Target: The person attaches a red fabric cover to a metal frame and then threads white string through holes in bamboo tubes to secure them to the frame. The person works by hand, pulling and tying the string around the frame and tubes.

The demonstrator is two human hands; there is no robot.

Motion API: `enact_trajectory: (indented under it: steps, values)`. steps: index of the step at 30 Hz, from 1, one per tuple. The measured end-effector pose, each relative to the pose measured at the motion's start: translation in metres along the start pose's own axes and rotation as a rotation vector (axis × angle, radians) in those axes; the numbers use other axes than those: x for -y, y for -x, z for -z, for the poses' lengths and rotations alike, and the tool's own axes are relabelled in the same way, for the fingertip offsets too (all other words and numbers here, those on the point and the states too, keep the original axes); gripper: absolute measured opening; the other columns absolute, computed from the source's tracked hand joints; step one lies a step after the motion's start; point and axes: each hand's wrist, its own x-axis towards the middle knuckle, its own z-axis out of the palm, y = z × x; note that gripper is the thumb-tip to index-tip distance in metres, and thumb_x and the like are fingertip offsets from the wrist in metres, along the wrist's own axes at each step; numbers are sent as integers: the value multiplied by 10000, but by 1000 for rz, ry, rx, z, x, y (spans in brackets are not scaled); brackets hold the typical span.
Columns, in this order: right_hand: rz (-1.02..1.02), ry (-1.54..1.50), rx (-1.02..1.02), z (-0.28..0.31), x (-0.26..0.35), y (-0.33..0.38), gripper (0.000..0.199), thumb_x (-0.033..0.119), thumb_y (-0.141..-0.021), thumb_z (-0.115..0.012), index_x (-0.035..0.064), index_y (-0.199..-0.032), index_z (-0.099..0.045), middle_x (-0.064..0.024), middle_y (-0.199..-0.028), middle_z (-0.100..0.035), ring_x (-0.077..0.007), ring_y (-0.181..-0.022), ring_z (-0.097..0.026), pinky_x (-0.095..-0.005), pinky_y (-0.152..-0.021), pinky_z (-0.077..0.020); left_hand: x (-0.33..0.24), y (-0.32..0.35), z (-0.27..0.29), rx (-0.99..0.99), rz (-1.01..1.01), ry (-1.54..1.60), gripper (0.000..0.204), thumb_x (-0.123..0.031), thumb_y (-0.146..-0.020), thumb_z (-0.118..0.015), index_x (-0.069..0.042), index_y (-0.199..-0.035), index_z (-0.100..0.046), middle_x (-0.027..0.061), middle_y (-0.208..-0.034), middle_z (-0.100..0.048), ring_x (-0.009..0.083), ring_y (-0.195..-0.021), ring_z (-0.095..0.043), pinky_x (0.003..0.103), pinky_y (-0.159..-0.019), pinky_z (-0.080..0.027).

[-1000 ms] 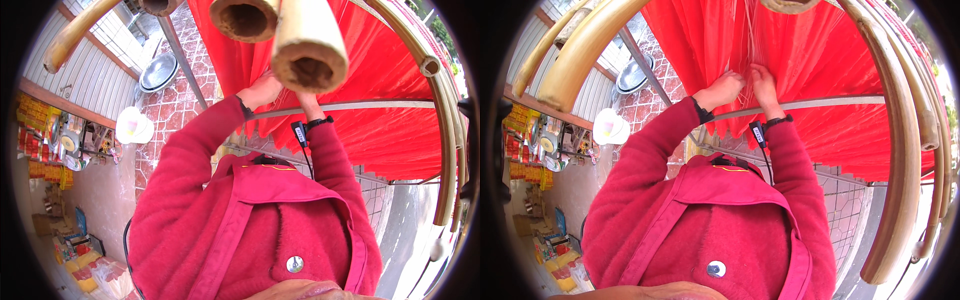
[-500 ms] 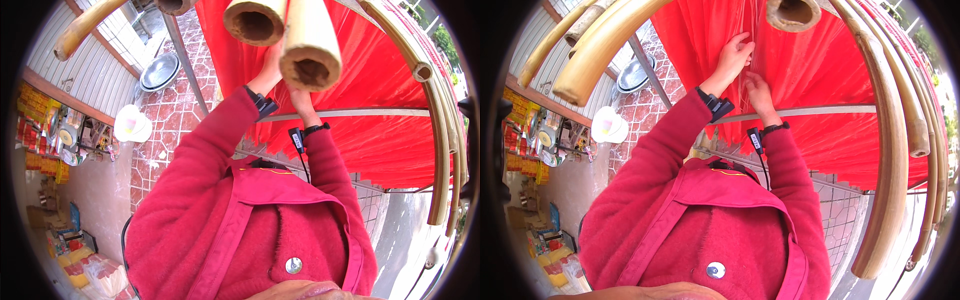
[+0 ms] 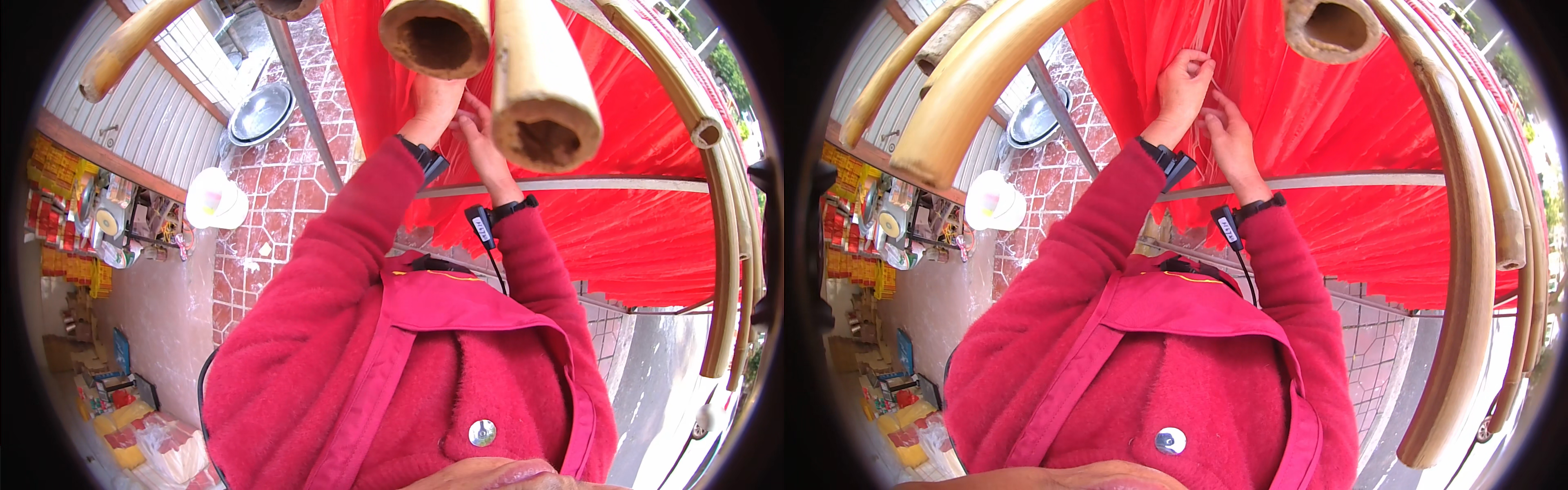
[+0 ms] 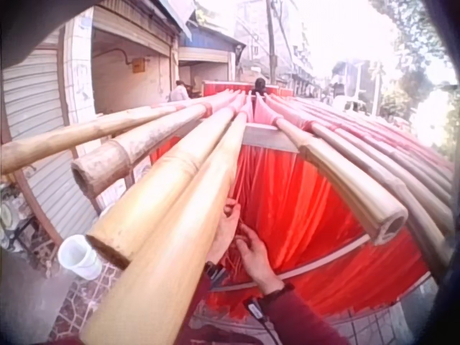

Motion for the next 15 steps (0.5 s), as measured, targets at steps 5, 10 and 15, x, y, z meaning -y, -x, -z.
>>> enact_trajectory:
  steps: [5, 10, 15]
  values:
    - [16, 329, -59, -6, 13, -17, 565, 92, -990, -514, 42, -1530, -355, -194, -1156, -687, -266, -1026, -693, -362, -927, -534, 2, 4, 5, 10, -22, 9, 166, -171, -882, -732, -84, -1001, -655, 37, -686, -669, 160, -622, -647, 337, -593, -521]
    - [83, 619, -140, 2, 23, -9, 594, 75, -990, -527, 44, -1548, -323, -192, -1235, -665, -254, -1129, -648, -358, -968, -511, 10, 6, 19, -46, -101, 1, 177, -148, -882, -721, -85, -1020, -630, 49, -666, -656, 175, -597, -637, 354, -589, -521]
    - [123, 755, -238, 11, 24, 0, 621, 42, -991, -494, 90, -1573, -284, -220, -1297, -625, -290, -1203, -610, -365, -993, -495, 23, 2, 20, -51, -177, -32, 193, -136, -884, -717, -82, -1044, -624, 51, -654, -641, 183, -588, -626, 353, -595, -524]
